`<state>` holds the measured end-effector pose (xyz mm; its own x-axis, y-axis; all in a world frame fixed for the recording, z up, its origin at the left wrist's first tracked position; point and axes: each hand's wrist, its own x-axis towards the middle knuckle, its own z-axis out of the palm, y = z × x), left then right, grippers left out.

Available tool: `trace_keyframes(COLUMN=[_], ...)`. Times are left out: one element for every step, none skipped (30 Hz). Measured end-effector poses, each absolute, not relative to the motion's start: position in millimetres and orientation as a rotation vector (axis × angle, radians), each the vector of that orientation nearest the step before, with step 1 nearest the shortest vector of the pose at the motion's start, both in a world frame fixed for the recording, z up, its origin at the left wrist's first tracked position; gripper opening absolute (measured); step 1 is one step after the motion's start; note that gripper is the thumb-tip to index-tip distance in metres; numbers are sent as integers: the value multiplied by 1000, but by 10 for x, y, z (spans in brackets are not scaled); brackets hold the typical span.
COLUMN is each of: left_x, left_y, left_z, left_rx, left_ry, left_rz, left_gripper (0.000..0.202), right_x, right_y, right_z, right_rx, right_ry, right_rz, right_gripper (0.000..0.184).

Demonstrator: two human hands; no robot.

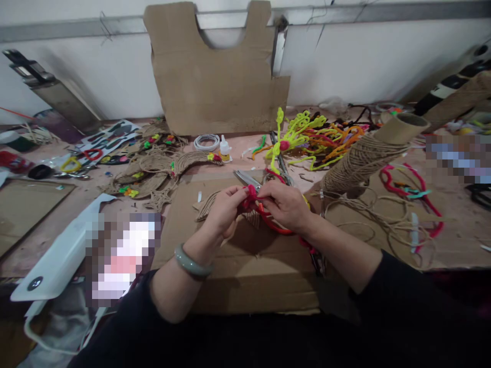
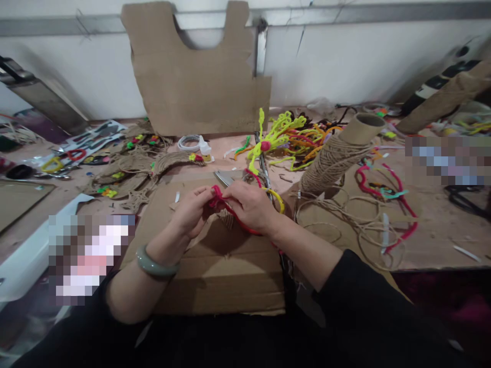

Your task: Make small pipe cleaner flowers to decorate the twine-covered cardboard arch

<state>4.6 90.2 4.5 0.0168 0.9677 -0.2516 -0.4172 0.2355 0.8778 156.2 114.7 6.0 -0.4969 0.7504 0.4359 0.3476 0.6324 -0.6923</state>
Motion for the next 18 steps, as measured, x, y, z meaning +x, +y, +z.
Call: trace_keyframes(left_x=[40, 34, 29, 24, 21, 19, 18, 20, 23, 27, 32, 38, 43, 47, 50, 50, 50, 48], left_y=[901, 900, 897, 895, 891, 888, 885, 881, 878, 876, 874, 873, 873, 873, 874, 875, 876, 877], left_z=[50, 54, 56, 58, 60, 62, 65, 69, 73, 78, 82, 84, 84, 81, 73, 63, 51, 39], left_rx=[683, 676, 677, 684, 692, 701, 706, 706, 705, 705, 708, 716, 727, 741, 757, 775, 795, 820], left_ry=[1008, 988, 967, 946, 926, 909, 898, 891, 887, 886, 887, 888, 891, 895, 899, 903, 906, 908], left_rz=[1208, 1197, 1191, 1185, 1182, 1175, 1167, 1161, 1156, 1152, 1148, 1141, 1135, 1128, 1120, 1110, 1102, 1095], left_gripper=[14, 12, 11, 10, 11, 12, 12, 12, 12, 11, 11, 10, 10, 10, 10, 10, 11, 12], right_x=[1562, 1562, 1562, 1561, 1562, 1562, 1564, 1565, 1566, 1567, 1567, 1565, 1563, 1559, 1555, 1550, 1545, 1541], right_y=[1148, 1151, 1156, 1163, 1170, 1176, 1181, 1185, 1188, 1191, 1192, 1193, 1194, 1194, 1193, 1192, 1191, 1190], right_z=[61, 60, 57, 52, 45, 39, 33, 28, 25, 24, 25, 27, 31, 36, 42, 49, 56, 61], right_rx=[-857, -885, -930, -977, -1015, -1040, -1055, -1065, -1070, -1073, -1071, -1064, -1053, -1041, -1032, -1029, -1033, -1042], right_ry=[-2091, -2052, -1991, -1916, -1838, -1769, -1716, -1684, -1671, -1673, -1681, -1688, -1695, -1700, -1705, -1707, -1710, -1709], right_rz=[693, 727, 789, 874, 970, 1062, 1134, 1176, 1185, 1174, 1155, 1141, 1133, 1128, 1125, 1125, 1126, 1132], right_gripper=[9, 9, 8, 7, 9, 11, 13, 15, 15, 15, 14, 13, 12, 11, 10, 9, 9, 9])
